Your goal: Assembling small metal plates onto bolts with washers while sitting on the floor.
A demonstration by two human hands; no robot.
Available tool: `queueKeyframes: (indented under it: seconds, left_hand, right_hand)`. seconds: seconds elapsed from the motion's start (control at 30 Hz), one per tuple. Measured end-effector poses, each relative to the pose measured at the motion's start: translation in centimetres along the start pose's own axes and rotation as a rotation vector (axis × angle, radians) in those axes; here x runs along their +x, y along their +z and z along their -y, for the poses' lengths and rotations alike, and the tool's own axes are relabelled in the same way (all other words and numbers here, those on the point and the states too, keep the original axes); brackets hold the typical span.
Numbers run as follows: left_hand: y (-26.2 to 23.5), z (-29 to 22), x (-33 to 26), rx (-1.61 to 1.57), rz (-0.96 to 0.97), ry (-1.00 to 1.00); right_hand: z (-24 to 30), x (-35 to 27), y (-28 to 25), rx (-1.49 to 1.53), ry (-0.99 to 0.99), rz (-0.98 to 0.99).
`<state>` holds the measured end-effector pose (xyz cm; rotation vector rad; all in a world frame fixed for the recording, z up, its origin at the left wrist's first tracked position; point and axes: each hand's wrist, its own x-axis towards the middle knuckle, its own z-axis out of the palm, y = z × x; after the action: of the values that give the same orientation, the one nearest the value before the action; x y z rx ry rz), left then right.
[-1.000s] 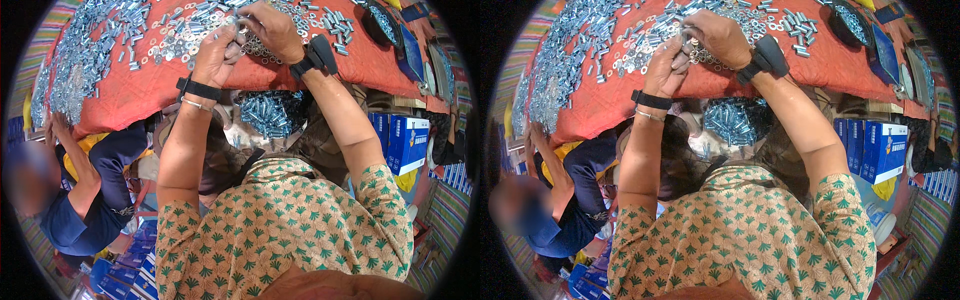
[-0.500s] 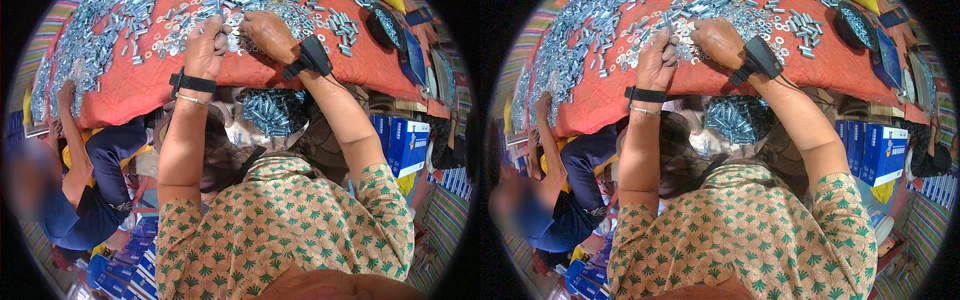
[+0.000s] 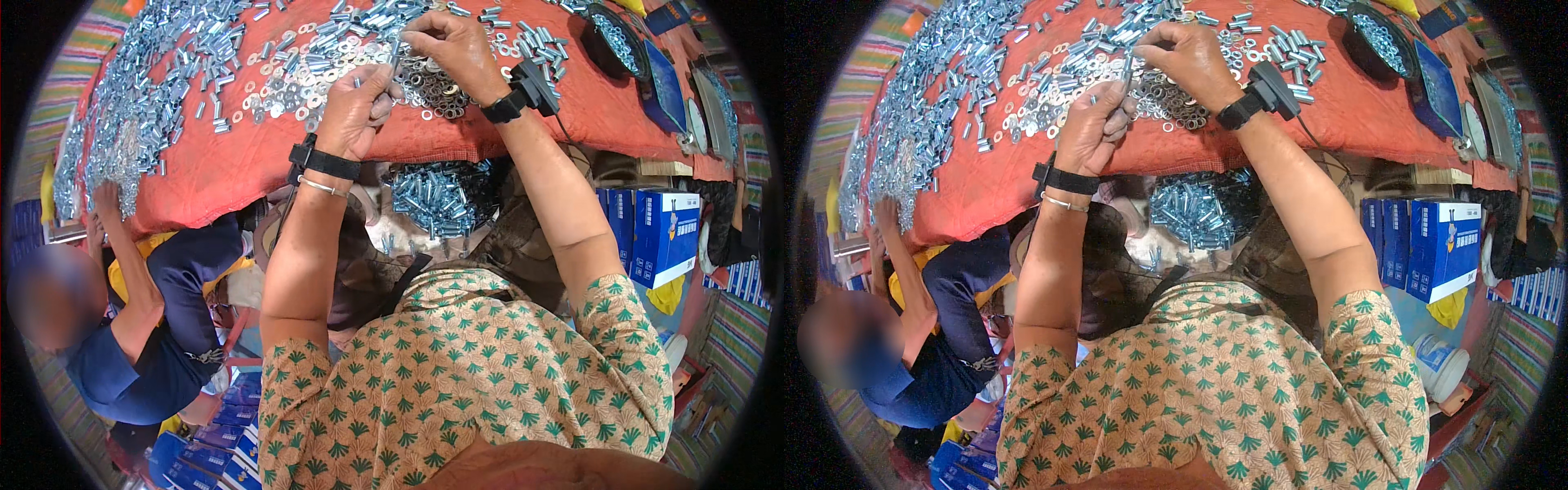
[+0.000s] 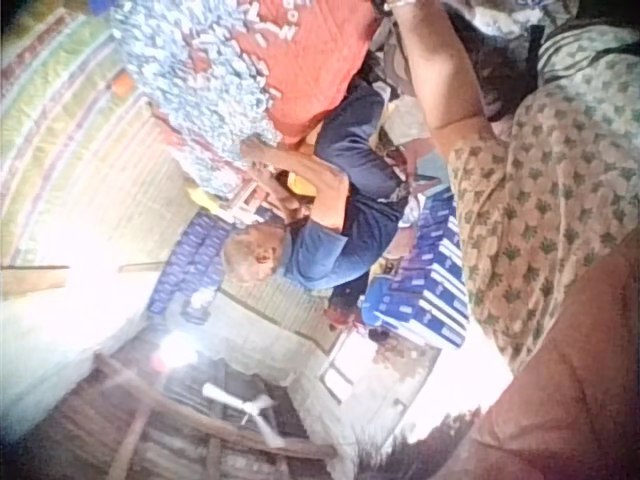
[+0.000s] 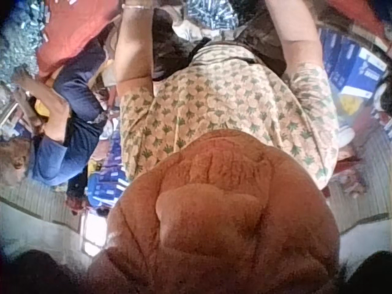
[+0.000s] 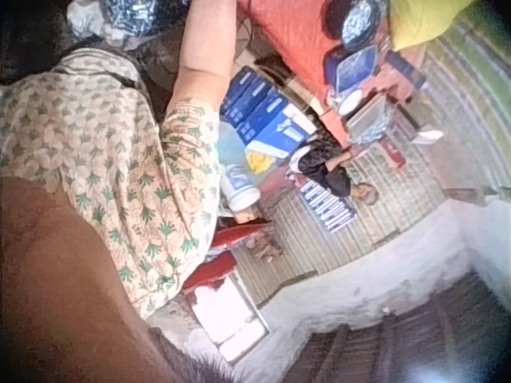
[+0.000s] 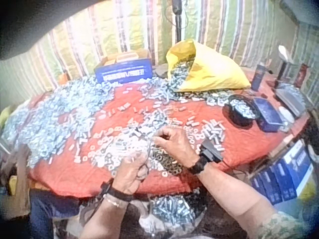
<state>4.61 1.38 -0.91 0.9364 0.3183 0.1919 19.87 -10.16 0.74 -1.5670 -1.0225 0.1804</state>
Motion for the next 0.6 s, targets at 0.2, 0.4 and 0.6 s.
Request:
queueKeyframes:
  seconds: [0.2,0.4,0.6]
  left_hand:
    - [0.7,0.3,0.4,-0.024,0.076,-0.030]
    - [1.5,0.9,0.5,-0.107,0.005,-0.049]
    - [1.6,1.7,0.9,-0.212,0.053,-0.030]
  right_hand:
    - [1.8,-0.7,-0.6,-0.139,-0.056,0.000]
    - [1.5,-1.1,-0.7,-0.341,-0.338,-0.063]
    - [1.2,-1.8,-0.8,-0.562,-0.595,-0.042]
